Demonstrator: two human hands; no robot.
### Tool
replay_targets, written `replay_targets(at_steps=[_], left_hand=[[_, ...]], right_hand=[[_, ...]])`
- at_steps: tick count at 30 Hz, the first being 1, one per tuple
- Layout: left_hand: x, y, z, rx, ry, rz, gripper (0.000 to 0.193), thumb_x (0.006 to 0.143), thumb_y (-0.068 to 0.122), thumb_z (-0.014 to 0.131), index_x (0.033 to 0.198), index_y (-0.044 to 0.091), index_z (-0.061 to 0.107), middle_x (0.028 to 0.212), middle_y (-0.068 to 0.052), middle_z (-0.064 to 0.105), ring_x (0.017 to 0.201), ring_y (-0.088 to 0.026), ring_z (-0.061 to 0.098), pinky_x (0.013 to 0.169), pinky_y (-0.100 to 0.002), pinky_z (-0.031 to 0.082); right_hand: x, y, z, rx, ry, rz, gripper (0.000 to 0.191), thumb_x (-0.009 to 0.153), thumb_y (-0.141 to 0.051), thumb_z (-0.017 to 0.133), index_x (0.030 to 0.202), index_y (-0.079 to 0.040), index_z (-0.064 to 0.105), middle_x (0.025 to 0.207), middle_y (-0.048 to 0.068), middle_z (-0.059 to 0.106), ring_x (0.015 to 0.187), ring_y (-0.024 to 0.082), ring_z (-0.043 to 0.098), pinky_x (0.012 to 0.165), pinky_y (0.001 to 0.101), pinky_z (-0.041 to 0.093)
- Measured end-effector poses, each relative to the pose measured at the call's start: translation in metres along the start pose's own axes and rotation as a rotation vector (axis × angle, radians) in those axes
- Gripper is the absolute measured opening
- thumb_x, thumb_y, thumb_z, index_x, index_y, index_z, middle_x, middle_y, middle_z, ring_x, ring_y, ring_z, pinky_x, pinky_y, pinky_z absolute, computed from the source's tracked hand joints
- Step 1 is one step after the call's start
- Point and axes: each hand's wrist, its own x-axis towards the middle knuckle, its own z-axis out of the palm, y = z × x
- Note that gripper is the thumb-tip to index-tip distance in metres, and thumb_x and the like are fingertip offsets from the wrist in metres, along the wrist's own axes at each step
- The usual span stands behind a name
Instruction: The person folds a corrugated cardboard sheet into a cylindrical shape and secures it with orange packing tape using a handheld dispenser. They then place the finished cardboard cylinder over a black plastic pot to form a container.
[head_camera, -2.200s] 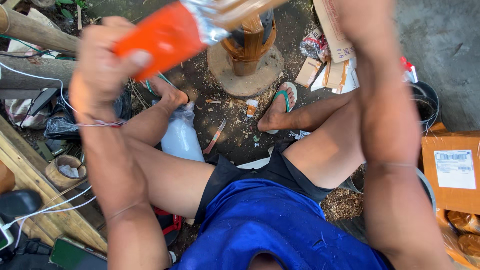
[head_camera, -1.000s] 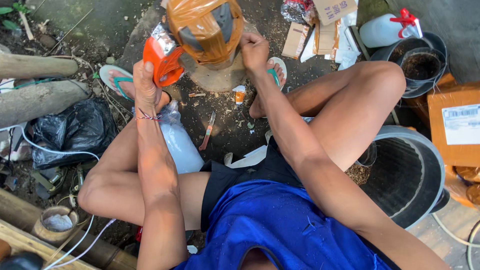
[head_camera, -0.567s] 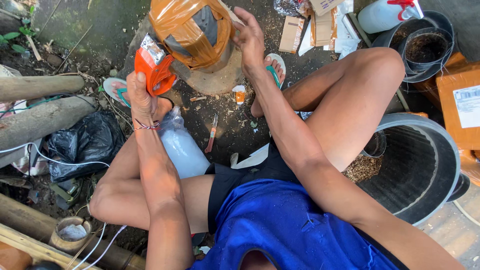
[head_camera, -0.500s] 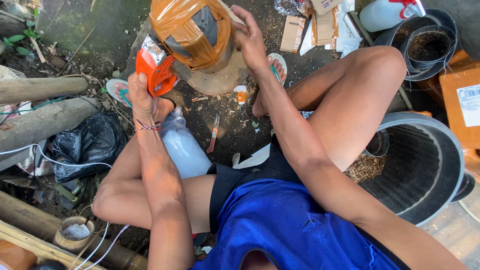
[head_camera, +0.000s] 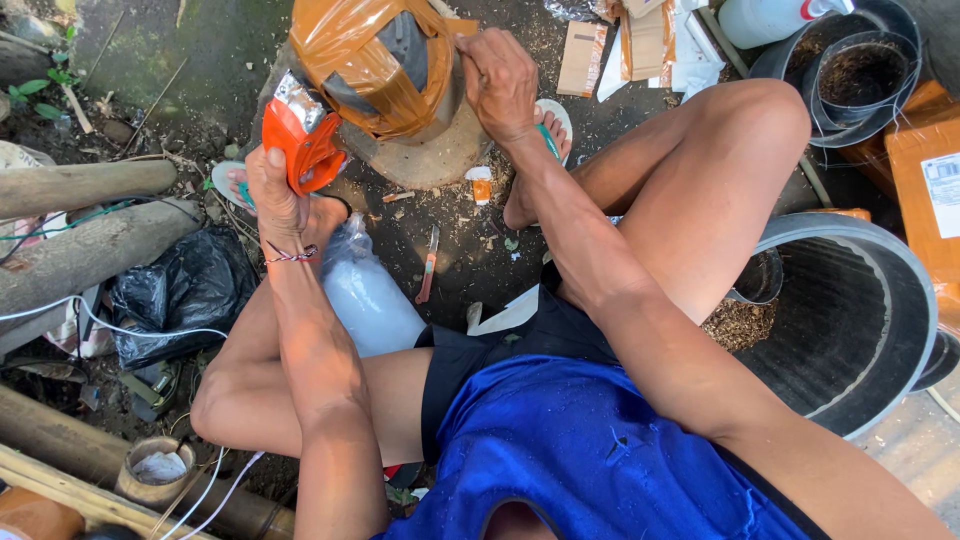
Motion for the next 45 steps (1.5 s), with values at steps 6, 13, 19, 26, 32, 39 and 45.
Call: replay_targets(at_steps=[6,13,19,26,32,39,45], left_hand=[[0.000,-0.012,-0.003,-0.055,0.028,0.001,0.085,0.095,0.060,0.073,0.139,-0.011,0.056,0.129,-0.016,0.068,0.116,-0.023,0.068,0.105,-0.040,0.057],[0.000,-0.010,0.001,-0.041,0.035,0.001,0.081,0.096,0.061,0.071,0.134,-0.009,0.060,0.122,-0.014,0.069,0.110,-0.021,0.068,0.100,-0.038,0.057],[-0.001,-0.021,-0.010,-0.032,0.041,-0.003,0.076,0.098,0.060,0.070,0.127,-0.010,0.064,0.109,-0.011,0.069,0.098,-0.018,0.067,0.091,-0.034,0.055],[-0.004,-0.022,-0.005,-0.088,0.027,-0.012,0.080,0.098,0.062,0.070,0.131,-0.010,0.059,0.119,-0.015,0.068,0.108,-0.022,0.068,0.100,-0.040,0.057],[0.000,0.003,0.018,0.003,0.039,-0.015,0.089,0.095,0.068,0.067,0.140,-0.009,0.057,0.128,-0.016,0.068,0.115,-0.024,0.069,0.104,-0.041,0.056],[-0.001,-0.005,0.018,-0.045,0.003,-0.022,0.084,0.093,0.067,0.067,0.130,-0.009,0.062,0.115,-0.016,0.072,0.101,-0.023,0.073,0.091,-0.036,0.060],[0.000,-0.023,-0.002,0.057,0.092,0.032,0.064,0.101,0.056,0.072,0.113,-0.007,0.069,0.100,-0.008,0.070,0.088,-0.012,0.061,0.077,-0.029,0.051]], right_hand=[[-0.007,-0.007,0.011,0.240,-0.033,0.064,0.014,0.094,0.004,0.063,0.102,-0.002,0.073,0.095,0.012,0.075,0.079,0.022,0.074,0.069,0.0330,0.059],[-0.009,-0.001,0.011,0.368,-0.180,0.160,0.021,0.097,0.004,0.056,0.103,0.000,0.076,0.081,0.014,0.074,0.061,0.019,0.069,0.058,0.0349,0.056],[-0.021,0.003,0.013,0.387,-0.488,0.399,0.057,0.106,-0.044,0.036,0.105,-0.001,0.074,0.093,0.019,0.072,0.078,0.030,0.064,0.075,0.0481,0.053],[-0.037,-0.027,0.010,0.575,-0.502,0.376,0.106,0.098,-0.082,0.010,0.168,-0.003,0.011,0.175,0.023,0.016,0.165,0.038,0.014,0.136,0.0436,0.013],[-0.042,-0.038,0.020,0.909,-0.298,0.325,0.103,0.100,-0.080,0.018,0.168,-0.004,0.014,0.175,0.017,0.025,0.165,0.030,0.021,0.138,0.0410,0.015],[0.010,-0.031,0.007,0.909,-0.397,1.456,0.095,0.112,-0.058,0.006,0.157,0.024,0.021,0.155,0.041,-0.002,0.142,0.054,-0.001,0.123,0.0570,0.011],[0.067,-0.087,-0.056,0.190,-0.330,-0.315,0.055,0.116,-0.050,0.035,0.136,-0.003,0.056,0.130,0.022,0.056,0.126,0.041,0.050,0.110,0.0503,0.036]])
